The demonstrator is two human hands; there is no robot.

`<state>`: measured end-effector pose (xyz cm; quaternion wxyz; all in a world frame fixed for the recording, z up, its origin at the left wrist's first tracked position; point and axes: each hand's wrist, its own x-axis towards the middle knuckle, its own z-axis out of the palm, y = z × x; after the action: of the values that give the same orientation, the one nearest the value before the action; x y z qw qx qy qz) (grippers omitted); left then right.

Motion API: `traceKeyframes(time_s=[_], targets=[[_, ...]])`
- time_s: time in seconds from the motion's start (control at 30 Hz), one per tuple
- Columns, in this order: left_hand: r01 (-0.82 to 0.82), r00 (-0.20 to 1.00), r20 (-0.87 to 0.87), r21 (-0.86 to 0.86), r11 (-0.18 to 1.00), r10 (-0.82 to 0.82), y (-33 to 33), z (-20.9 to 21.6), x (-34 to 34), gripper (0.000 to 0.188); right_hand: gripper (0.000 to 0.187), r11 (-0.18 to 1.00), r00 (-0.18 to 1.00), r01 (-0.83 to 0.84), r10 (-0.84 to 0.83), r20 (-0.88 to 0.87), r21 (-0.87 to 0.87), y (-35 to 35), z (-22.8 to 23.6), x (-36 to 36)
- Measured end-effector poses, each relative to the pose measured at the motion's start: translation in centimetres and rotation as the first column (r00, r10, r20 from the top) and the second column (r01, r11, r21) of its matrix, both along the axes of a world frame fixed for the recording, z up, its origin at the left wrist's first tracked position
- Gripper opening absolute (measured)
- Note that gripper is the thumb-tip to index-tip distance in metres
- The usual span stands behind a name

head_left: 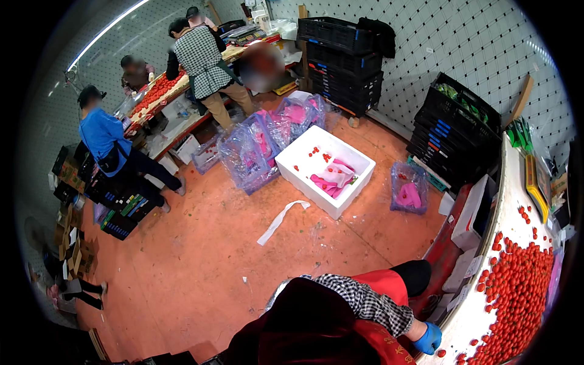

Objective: The person sorts cherry tomatoes on a large table, picking them by hand and placing them into clear plastic containers on a digital scale. The person wears blue gloves and a red apron while working alongside other staff in a commercial packing area.

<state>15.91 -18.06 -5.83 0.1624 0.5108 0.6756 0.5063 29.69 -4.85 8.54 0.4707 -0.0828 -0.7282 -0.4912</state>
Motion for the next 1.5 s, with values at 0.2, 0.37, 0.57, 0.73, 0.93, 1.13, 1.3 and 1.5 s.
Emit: traceKeyframes(time_s=[0.2, 0.37, 0.57, 0.73, 0.93, 1.13, 1.3, 1.5], targets=[[0.036, 0.999, -0.026, -0.063, 0.997, -0.038, 1.5, -1.4, 0.2, 0.032, 0.029, 0.914, 0.981, 0.028, 0.053, 0.188, -0.405, 4.4, -2.3, 0.9], [0.071, 0.997, 0.022, -0.108, 0.992, -0.069, 1.7, -1.9, 0.3, 0.032, 0.043, 0.444, 0.891, 0.442, -0.119, 0.438, -0.780, 6.4, -3.1, 0.5], [0.086, 0.996, 0.038, -0.130, 0.988, -0.082, 2.0, -1.9, 0.3, 0.033, 0.048, 0.606, 0.934, 0.049, 0.253, 0.251, -0.794, 8.6, -4.5, 1.5], [0.099, 0.995, 0.033, -0.105, 0.990, -0.096, 2.8, -3.2, 0.5, 0.035, 0.046, 0.568, 0.944, 0.157, 0.153, 0.291, -0.808, 10.5, -6.0, 2.1], [0.117, 0.993, 0.045, -0.130, 0.985, -0.112, 2.7, -3.2, 0.8, 0.035, 0.044, 0.495, 0.952, 0.205, 0.099, 0.289, -0.844, 11.0, -7.0, 1.1], [0.016, 0.999, 0.049, -0.070, 0.997, -0.013, -0.5, 0.3, 1.8, 0.027, 0.044, 0.275, 0.983, 0.106, 0.118, 0.143, -0.956, 19.0, -12.6, 1.1], [-0.223, 0.975, 0.010, 0.131, 0.966, 0.223, -1.5, 4.9, 0.9, 0.020, 0.038, 0.041, 0.993, -0.095, 0.072, -0.092, -0.995, 23.3, -18.5, -0.8], [-0.205, 0.972, -0.071, 0.202, 0.958, 0.223, 4.6, 8.8, -2.6, 0.026, 0.058, 0.342, 0.976, 0.165, 0.080, 0.204, -0.925, 20.2, -14.7, -1.3]])
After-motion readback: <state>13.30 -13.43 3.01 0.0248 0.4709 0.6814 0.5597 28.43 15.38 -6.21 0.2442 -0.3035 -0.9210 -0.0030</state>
